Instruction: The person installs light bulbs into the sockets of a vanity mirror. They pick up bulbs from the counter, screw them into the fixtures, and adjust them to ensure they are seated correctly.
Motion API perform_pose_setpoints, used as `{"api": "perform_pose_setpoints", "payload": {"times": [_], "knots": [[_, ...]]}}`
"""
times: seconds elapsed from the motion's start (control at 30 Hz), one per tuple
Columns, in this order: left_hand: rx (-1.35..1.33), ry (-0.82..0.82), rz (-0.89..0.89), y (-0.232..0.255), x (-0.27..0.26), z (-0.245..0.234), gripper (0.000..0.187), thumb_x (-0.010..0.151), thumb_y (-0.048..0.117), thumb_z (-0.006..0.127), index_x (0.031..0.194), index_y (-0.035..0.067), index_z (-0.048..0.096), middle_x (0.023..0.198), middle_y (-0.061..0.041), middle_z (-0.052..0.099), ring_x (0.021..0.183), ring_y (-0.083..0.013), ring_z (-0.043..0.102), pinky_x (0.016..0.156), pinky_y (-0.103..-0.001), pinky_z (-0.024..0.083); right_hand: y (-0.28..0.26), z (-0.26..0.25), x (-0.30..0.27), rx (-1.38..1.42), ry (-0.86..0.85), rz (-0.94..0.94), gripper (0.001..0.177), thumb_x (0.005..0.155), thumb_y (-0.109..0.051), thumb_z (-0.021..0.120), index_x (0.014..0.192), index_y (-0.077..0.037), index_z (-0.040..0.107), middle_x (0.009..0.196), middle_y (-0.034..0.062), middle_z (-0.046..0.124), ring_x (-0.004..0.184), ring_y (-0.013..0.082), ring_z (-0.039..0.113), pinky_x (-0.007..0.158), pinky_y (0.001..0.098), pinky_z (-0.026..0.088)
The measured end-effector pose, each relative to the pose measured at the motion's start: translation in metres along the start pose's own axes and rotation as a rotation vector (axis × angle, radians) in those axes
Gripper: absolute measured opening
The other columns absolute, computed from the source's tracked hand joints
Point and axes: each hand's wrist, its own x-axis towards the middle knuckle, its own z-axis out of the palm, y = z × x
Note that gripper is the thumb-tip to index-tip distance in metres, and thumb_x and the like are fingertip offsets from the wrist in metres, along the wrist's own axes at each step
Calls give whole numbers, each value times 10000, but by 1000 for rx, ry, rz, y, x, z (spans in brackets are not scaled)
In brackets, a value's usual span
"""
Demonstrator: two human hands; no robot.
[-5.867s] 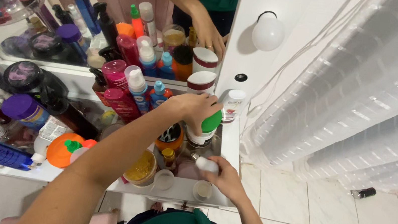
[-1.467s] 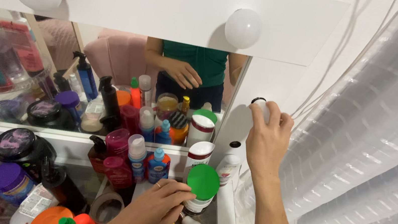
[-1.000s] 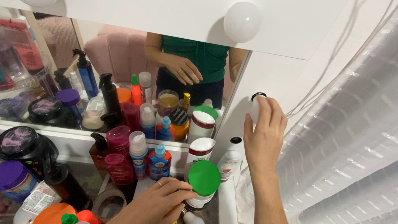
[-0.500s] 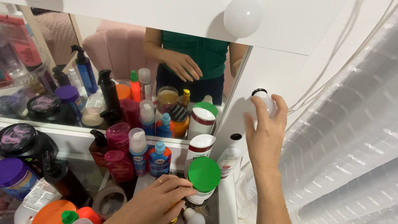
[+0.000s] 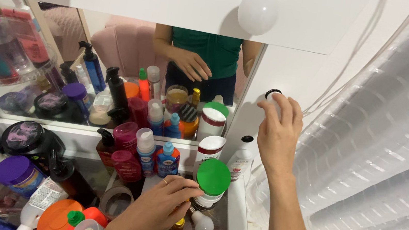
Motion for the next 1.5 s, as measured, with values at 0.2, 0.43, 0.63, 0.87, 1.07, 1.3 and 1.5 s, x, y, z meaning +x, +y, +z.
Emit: {"api": "perform_pose_setpoints", "payload": {"times": [0.2, 0.43, 0.63, 0.87, 1.07, 1.3, 1.5], "knots": [[11, -27, 15, -8, 4, 3, 295, 917, 78, 642, 1210, 56, 667, 1285, -80, 603, 1190, -286, 554, 969, -390, 504, 2, -2, -3, 128, 66, 139, 641, 862, -33, 793, 1429, -57, 494, 1405, 196, 507, 1261, 424, 564, 1021, 484, 513], [7, -6, -10, -7, 5, 4, 294, 928, 83, 639, 1219, 54, 673, 1274, -74, 613, 1183, -287, 557, 958, -398, 504, -5, -11, 2, 299, -61, 365, 501, 905, -122, 769, 1361, -164, 566, 1435, 215, 477, 904, 318, 644, 768, 413, 572], [-23, -7, -17, -5, 6, 3, 300, 928, 79, 638, 1226, 49, 665, 1279, -76, 610, 1175, -284, 561, 955, -397, 506, -5, -10, 3, 146, 25, 203, 419, 967, -127, 773, 1347, -157, 599, 1391, 174, 539, 1041, 334, 598, 863, 441, 514], [3, 36, -14, -5, 6, 3, 290, 935, 83, 639, 1222, 51, 669, 1264, -70, 624, 1176, -287, 568, 959, -402, 504, -9, -17, 6, 148, -9, 158, 560, 815, 31, 717, 1348, -83, 586, 1388, 86, 587, 1204, 385, 492, 1031, 480, 440], [0, 52, -2, -8, 7, 4, 293, 929, 79, 635, 1220, 55, 664, 1262, -76, 618, 1174, -296, 567, 962, -404, 501, -11, -25, 4, -40, -21, -4, 529, 782, 135, 672, 1239, -131, 674, 1369, 6, 621, 1293, 346, 498, 1112, 433, 458], [62, 138, 79, -16, 8, 8, 327, 922, 77, 646, 1248, 79, 644, 1284, -98, 614, 1178, -331, 580, 974, -410, 501, -20, -60, -27, 351, -47, 179, 433, 823, 11, 761, 1222, -93, 631, 1363, 101, 592, 1243, 341, 541, 1060, 437, 452], [113, 169, 58, -15, 8, 12, 346, 918, 78, 664, 1261, 105, 630, 1344, -128, 575, 1297, -399, 499, 1055, -470, 451, -16, -65, -91, 897, -241, 526, 539, 868, -1, 747, 1362, -67, 540, 1292, 83, 527, 1112, 145, 586, 931, 276, 507]]}}
